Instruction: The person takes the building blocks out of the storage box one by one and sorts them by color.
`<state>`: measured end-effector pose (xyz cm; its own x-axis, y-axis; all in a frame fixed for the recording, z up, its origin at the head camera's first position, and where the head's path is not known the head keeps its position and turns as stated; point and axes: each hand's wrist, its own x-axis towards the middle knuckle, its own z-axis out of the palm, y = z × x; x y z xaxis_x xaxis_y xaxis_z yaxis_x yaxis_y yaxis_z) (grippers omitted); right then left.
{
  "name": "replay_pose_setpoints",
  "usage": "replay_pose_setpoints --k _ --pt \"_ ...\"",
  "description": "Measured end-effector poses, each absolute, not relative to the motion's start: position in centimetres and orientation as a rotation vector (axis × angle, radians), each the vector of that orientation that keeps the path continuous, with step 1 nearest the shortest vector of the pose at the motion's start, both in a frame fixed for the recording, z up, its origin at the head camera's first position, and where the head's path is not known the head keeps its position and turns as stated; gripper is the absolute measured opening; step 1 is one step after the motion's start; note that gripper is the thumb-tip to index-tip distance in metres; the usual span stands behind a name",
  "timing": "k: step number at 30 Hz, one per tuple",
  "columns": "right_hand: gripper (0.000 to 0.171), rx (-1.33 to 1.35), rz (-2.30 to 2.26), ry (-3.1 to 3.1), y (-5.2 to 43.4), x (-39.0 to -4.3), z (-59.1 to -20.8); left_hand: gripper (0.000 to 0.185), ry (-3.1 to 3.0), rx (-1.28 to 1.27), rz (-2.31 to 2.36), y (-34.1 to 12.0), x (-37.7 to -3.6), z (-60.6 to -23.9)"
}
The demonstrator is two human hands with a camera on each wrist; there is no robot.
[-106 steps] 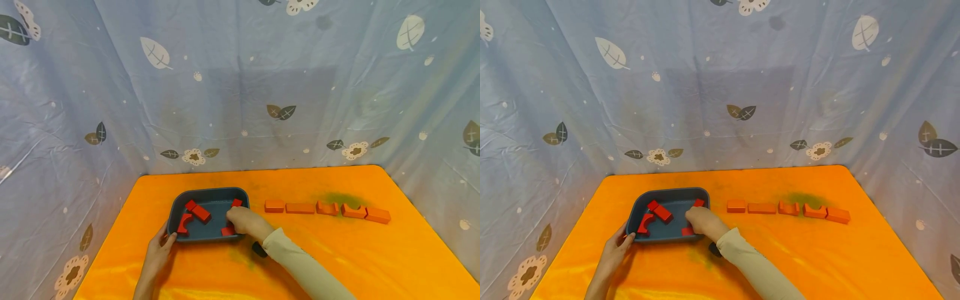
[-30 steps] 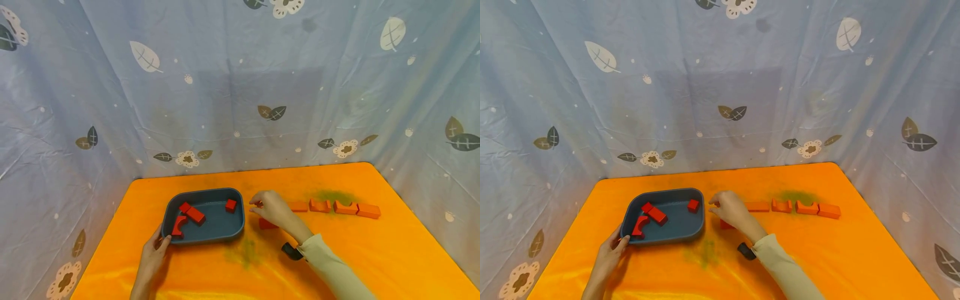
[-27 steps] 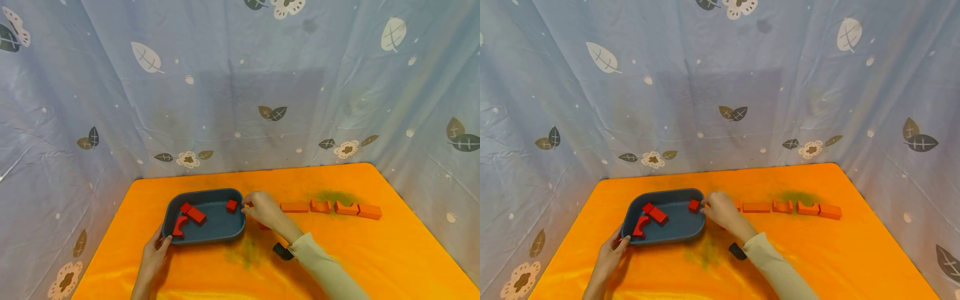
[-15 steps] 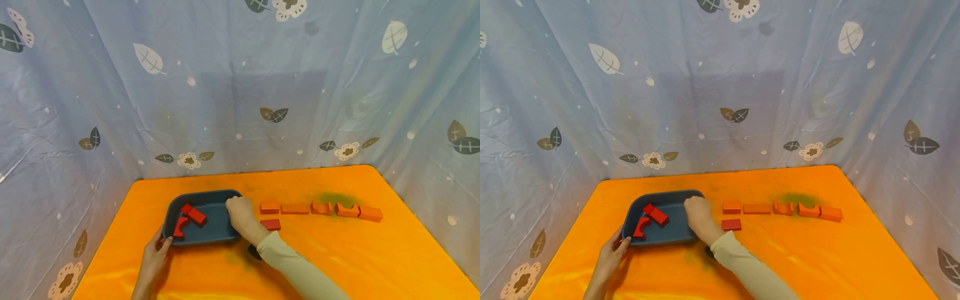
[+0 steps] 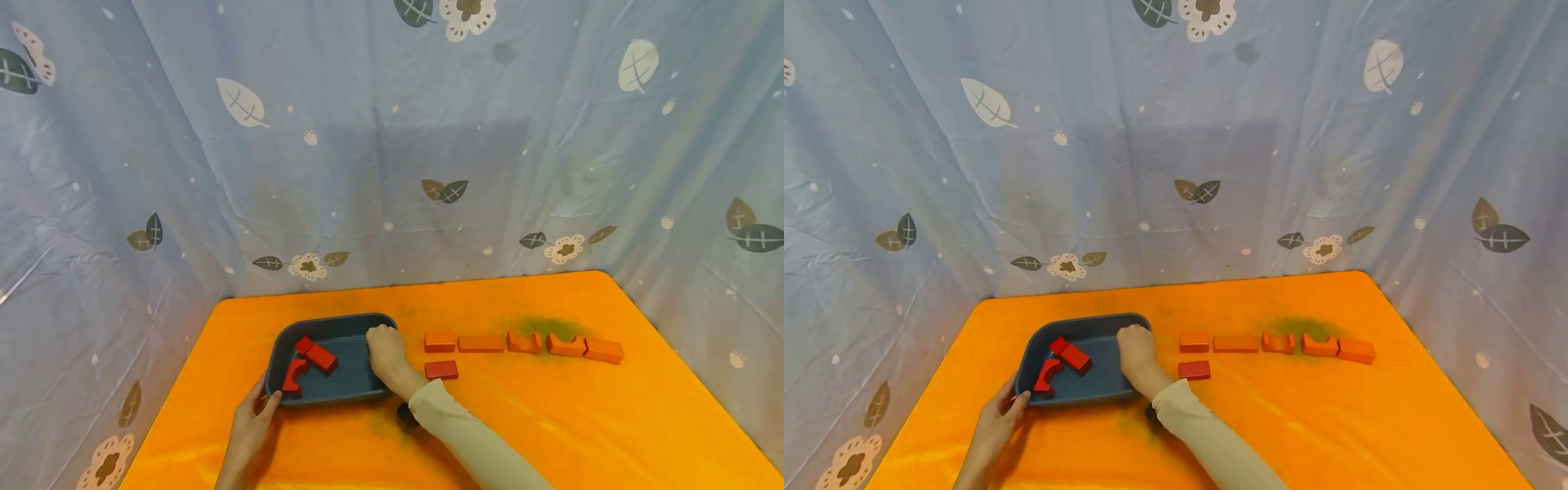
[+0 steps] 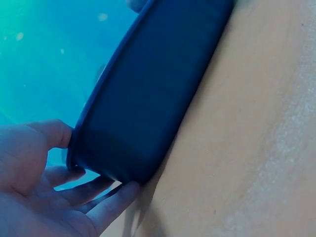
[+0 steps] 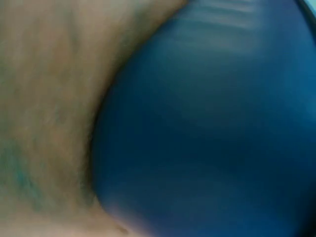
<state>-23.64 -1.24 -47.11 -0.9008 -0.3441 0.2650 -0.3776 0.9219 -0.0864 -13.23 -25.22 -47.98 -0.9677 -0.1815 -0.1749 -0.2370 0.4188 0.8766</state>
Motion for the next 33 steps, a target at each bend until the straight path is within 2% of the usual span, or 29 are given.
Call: replay_pose_setpoints --k 2,5,9,13,25,33 --pt "0.014 0.568 0.318 -2.804 -0.8 -23.8 -47.2 0.063 2.597 -0.385 1.623 -25.1 -13.2 -48.0" --pt "0.009 0.648 0.616 -2.787 0.1 -23.7 -46.3 0.063 2.592 -0.367 1.628 -25.0 -13.2 -48.1" --pt "0.030 0.754 1.154 -2.775 2.1 -23.9 -44.5 0.064 2.592 -0.354 1.626 -25.0 -13.5 -48.0" --pt "0.033 0.806 1.461 -2.741 5.1 -24.3 -43.1 0.064 2.586 -0.354 1.639 -25.0 -13.6 -47.9" --pt "0.033 0.726 1.540 -2.769 16.5 -23.7 -44.9 0.065 2.576 -0.401 1.612 -25.3 -13.4 -47.9" --pt "0.031 0.734 1.427 -2.797 20.8 -22.7 -46.7 0.066 2.573 -0.404 1.587 -25.2 -13.5 -47.8"
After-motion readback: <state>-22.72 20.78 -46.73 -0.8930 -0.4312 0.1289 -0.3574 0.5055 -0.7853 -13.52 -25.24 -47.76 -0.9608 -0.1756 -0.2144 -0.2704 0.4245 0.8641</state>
